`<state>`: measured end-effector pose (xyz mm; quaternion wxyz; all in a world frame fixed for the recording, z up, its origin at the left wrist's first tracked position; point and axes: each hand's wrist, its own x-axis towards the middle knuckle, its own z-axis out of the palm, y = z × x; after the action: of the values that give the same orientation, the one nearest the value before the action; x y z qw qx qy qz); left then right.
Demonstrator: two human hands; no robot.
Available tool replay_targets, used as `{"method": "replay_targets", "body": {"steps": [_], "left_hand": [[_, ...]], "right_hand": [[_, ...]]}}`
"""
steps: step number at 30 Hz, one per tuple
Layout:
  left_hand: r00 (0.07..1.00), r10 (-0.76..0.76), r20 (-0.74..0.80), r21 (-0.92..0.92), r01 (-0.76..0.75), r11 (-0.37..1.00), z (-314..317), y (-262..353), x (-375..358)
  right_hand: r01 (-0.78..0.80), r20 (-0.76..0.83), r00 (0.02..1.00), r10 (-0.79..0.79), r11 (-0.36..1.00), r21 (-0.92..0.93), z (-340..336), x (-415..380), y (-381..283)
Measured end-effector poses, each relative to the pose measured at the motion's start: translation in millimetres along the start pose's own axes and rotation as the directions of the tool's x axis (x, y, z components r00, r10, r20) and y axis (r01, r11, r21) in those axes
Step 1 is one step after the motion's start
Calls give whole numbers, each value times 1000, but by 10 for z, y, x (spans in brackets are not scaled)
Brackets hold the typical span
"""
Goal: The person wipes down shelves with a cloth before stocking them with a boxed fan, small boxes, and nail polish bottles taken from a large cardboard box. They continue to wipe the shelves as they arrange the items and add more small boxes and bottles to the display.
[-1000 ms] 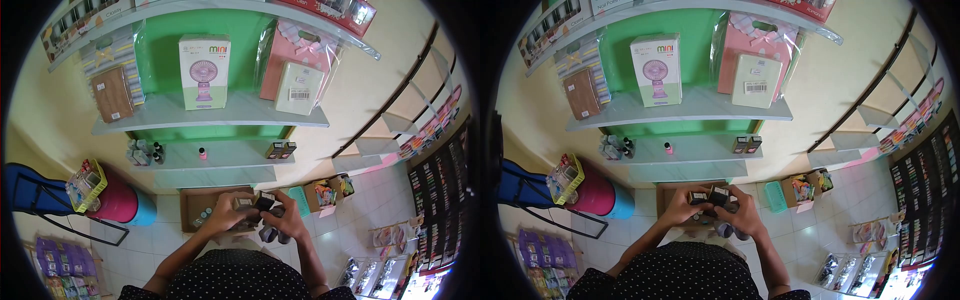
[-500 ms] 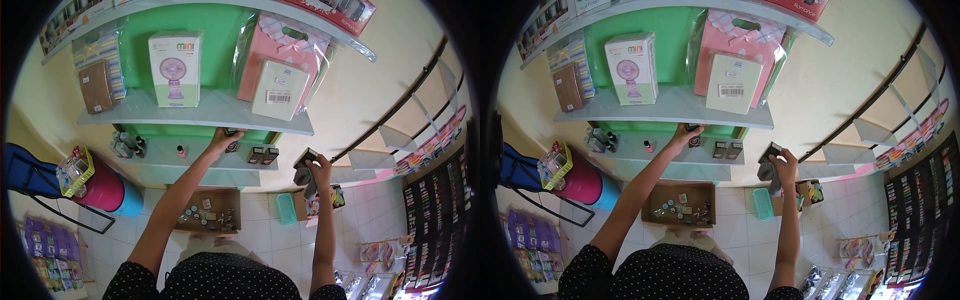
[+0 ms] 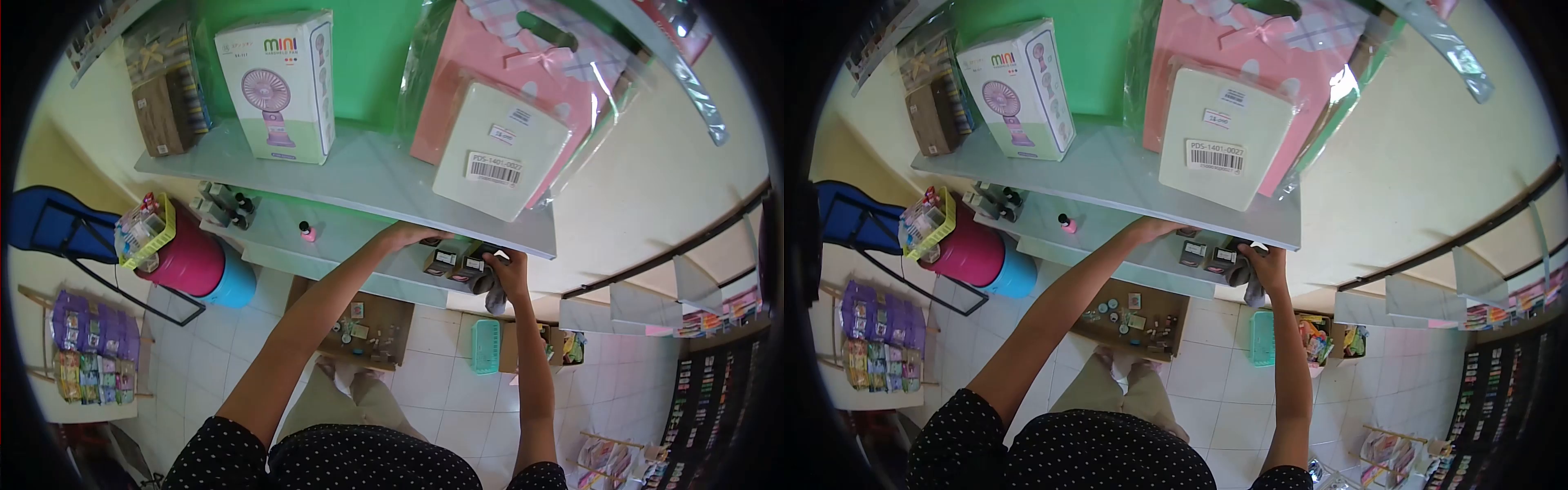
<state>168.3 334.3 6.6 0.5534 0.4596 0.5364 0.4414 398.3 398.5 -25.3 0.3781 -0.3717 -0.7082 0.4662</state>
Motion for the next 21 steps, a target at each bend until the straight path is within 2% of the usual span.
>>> {"method": "replay_targets", "body": {"steps": [1, 2, 3, 4, 5, 6, 7, 9, 11, 13, 14, 15, 17, 20, 21], "left_hand": [[1000, -7, 0, 104, 7, 995, 0, 60, -47], [1000, -16, -9, 102, 17, 995, -17, -38, -8], [1000, -17, 20, 8, 17, 1000, -38, -168, 58], [999, -12, 51, -85, 17, 996, -46, -205, 78], [999, -15, 48, -83, 19, 996, -58, -252, 73], [998, 64, 9, 5, -64, 998, -70, -308, 47], [989, 145, -20, 94, -142, 985, -74, -306, 11], [996, 91, 7, 95, -91, 991, -112, -274, -3], [999, 34, 35, 97, -37, 995, -150, -283, -7], [999, 32, 37, 200, -39, 979, -169, -280, -4], [999, 30, 43, 200, -38, 979, -148, -286, -2], [1000, 30, 8, 156, -31, 987, -119, -300, -11], [999, 26, -21, 112, -24, 993, -115, -418, 33], [1000, 19, 14, 167, -21, 986, -142, -531, 100], [996, 89, 31, 166, -92, 982, -138, -535, 102]], "right_hand": [[7, -2, 1000, -7, 1000, -2, 3, 5, 22], [47, 18, 999, -46, 996, -79, -13, 23, 67], [44, 24, 999, -43, 996, -74, -11, 18, 100], [92, 42, 995, -85, 977, -192, -14, -2, 132], [140, 63, 990, -127, 941, -307, -15, -21, 165], [93, 52, 995, -84, 974, -208, 4, -30, 270], [89, 48, 996, -81, 974, -207, 13, -32, 229], [94, 32, 996, -89, 952, -293, 14, -57, 152], [96, 8, 995, -98, 953, -288, 22, -45, 259], [120, 10, 992, -123, 952, -281, 26, -34, 304], [-24, 98, 994, 46, 975, -221, -1, -15, 409], [-28, 94, 994, 50, 975, -222, 13, -1, 466], [-8, 92, 995, 31, 969, -247, 61, 23, 501], [4, 57, 998, 10, 972, -234, 92, -5, 375], [38, 36, 999, -30, 973, -226, 84, -14, 309]]}}
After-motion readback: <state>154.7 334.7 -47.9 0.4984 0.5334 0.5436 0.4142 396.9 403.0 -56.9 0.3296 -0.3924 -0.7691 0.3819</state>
